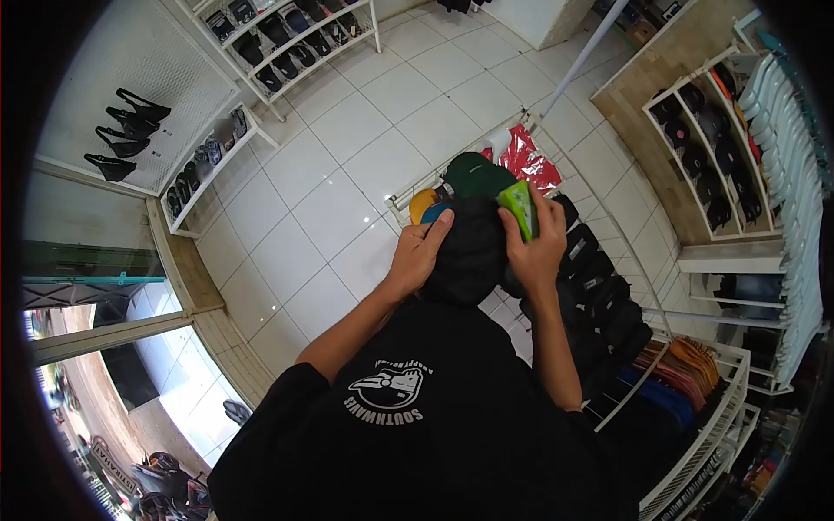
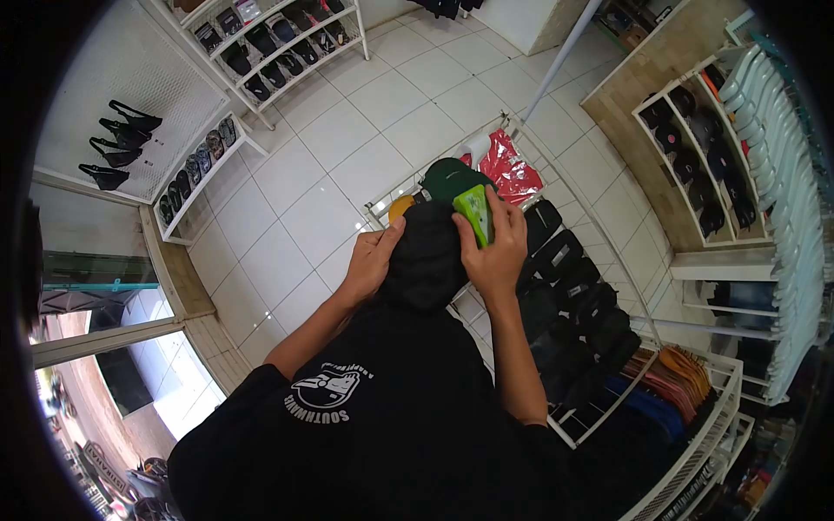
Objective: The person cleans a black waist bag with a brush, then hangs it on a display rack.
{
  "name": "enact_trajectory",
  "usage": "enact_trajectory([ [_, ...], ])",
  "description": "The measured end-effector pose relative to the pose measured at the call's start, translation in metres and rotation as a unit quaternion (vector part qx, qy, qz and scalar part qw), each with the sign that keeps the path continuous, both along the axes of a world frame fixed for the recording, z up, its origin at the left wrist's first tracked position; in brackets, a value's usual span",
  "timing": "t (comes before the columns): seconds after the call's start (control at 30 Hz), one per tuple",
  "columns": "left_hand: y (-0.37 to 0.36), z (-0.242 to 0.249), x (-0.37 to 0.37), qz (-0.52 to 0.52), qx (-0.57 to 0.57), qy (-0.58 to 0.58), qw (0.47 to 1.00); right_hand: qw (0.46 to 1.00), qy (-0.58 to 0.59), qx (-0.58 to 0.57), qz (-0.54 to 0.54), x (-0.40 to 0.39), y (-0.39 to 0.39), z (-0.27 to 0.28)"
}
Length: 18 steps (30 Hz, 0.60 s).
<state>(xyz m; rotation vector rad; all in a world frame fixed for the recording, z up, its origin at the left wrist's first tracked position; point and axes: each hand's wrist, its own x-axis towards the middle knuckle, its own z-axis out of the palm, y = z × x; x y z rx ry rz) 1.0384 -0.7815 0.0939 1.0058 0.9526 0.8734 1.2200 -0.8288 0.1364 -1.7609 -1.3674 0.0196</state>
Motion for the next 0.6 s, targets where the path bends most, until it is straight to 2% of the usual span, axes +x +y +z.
enact_trajectory([
  [0.03,0.005,0.005,-0.001,0.002,0.004,0.0,1.0,0.999,0.016,0.032,0.015,-0.003,-0.002,0.008],
  [0.13,0.001,0.001,-0.01,-0.021,-0.019,0.042,0.999,0.985,-0.073,0.006,0.157,-0.018,-0.018,0.035],
  [0.17,0.003,-0.015,-0.012,-0.033,-0.011,0.037,0.999,0.986,-0.067,-0.031,0.151,-0.017,-0.018,0.031],
  [0.2,0.004,-0.024,-0.011,-0.045,-0.002,0.03,0.999,0.994,-0.053,-0.04,0.086,-0.011,-0.014,0.021],
  [0.27,0.001,0.003,-0.004,-0.041,-0.005,0.019,0.999,0.998,-0.025,-0.048,-0.03,0.011,-0.005,-0.005],
  [0.33,0.005,0.012,-0.002,-0.029,-0.006,0.01,1.0,1.0,-0.013,-0.007,-0.008,0.009,-0.012,0.009],
  [0.37,0.006,0.011,-0.003,-0.046,0.008,0.049,0.998,0.999,0.001,0.029,0.014,0.006,-0.017,0.018],
  [0.4,0.004,0.012,-0.004,-0.066,0.019,0.087,0.994,0.997,-0.033,0.035,0.053,0.001,-0.023,0.028],
  [0.43,0.001,0.015,-0.002,-0.074,0.018,0.089,0.993,0.995,-0.027,0.005,0.093,-0.005,-0.029,0.038],
  [0.5,-0.002,0.024,0.006,-0.094,0.058,0.048,0.993,0.995,-0.045,-0.027,0.087,0.002,-0.03,0.031],
  [0.57,-0.003,0.016,0.01,-0.107,0.051,0.031,0.992,0.996,-0.014,-0.068,-0.046,0.026,-0.03,0.005],
  [0.6,-0.001,0.019,0.013,-0.11,0.044,0.016,0.993,0.995,-0.017,-0.059,-0.082,0.031,-0.032,0.012],
])
